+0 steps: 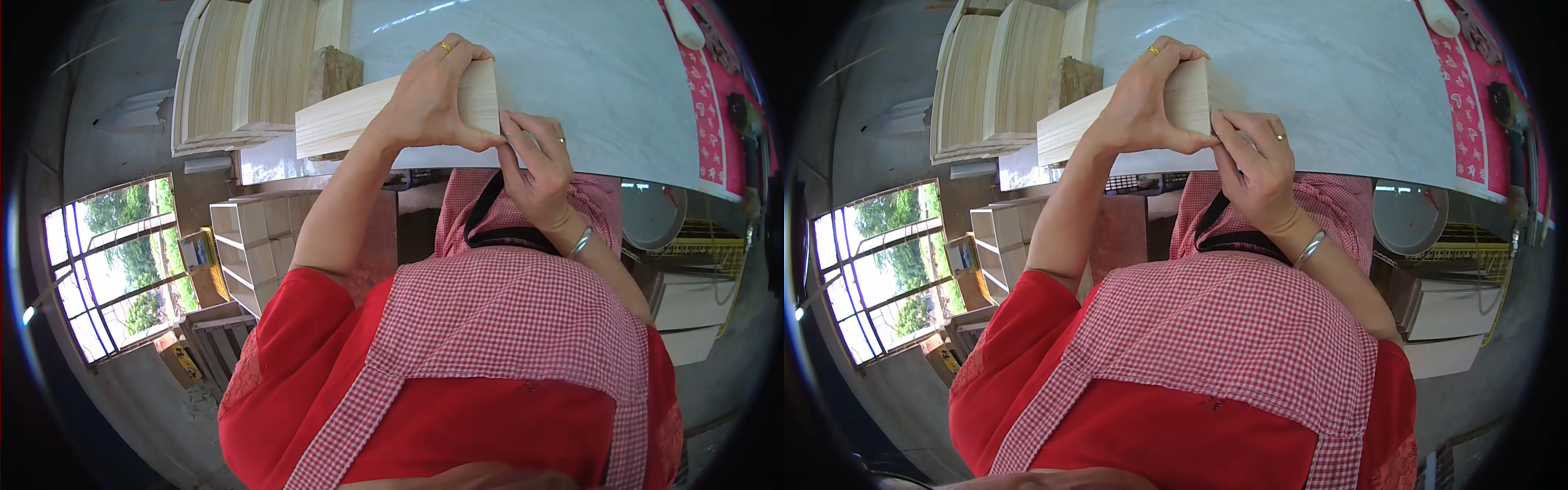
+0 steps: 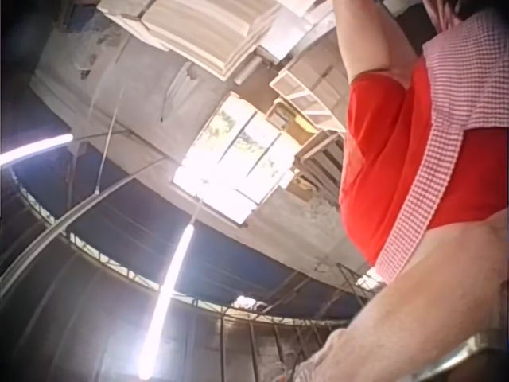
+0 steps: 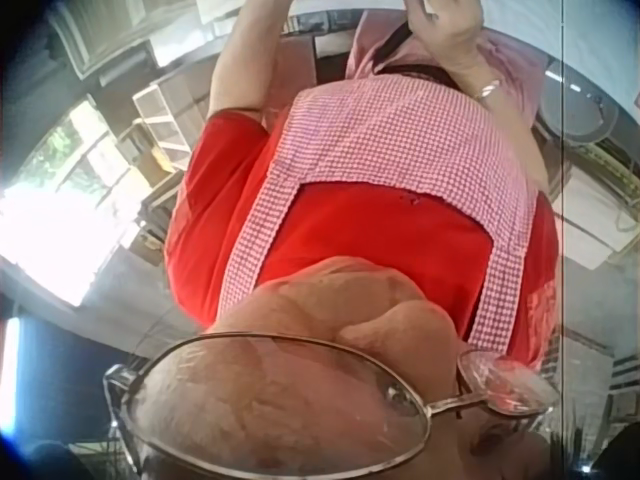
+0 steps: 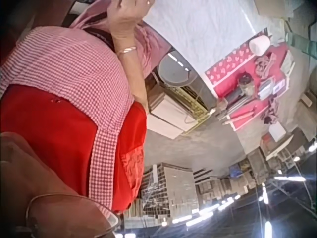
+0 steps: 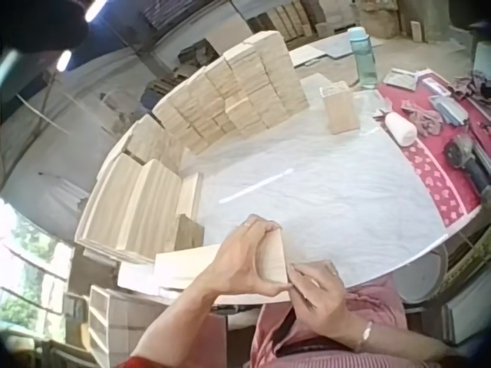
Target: Assembling wooden boxes by applying wood glue and using a pneumatic nail gun to join pre-cut boards.
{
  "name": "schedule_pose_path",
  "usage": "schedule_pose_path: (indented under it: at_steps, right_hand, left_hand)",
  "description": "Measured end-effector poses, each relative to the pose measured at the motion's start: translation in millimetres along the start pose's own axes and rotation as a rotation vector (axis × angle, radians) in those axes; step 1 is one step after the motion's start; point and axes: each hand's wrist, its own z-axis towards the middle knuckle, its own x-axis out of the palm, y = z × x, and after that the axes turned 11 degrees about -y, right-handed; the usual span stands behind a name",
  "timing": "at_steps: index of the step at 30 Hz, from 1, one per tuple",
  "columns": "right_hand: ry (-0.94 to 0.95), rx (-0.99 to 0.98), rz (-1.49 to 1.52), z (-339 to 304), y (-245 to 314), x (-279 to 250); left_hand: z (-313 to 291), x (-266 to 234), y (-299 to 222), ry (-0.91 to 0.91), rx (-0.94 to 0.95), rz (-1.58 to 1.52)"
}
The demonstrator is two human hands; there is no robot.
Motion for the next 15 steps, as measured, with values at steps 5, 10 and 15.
schedule_pose_path:
  at_steps: [5, 10, 15]
  right_hand:
    - [0.001, -0.023, -0.069, -0.7, 2.5, -0.5]
    - [0.043, -0.002, -0.070, -3.3, -0.4, -2.7]
    - [0.065, 0.292, 0.070, 16.3, 1.4, 5.2]
  left_hand:
    - [-0.9, 1.1, 1.1, -0.009, -0.002, -0.008]
    - [-0.4, 0.6, 0.3, 0.001, -0.009, 0.006]
    - [-0.3, -1.0, -0.6, -0.002, -0.003, 0.003]
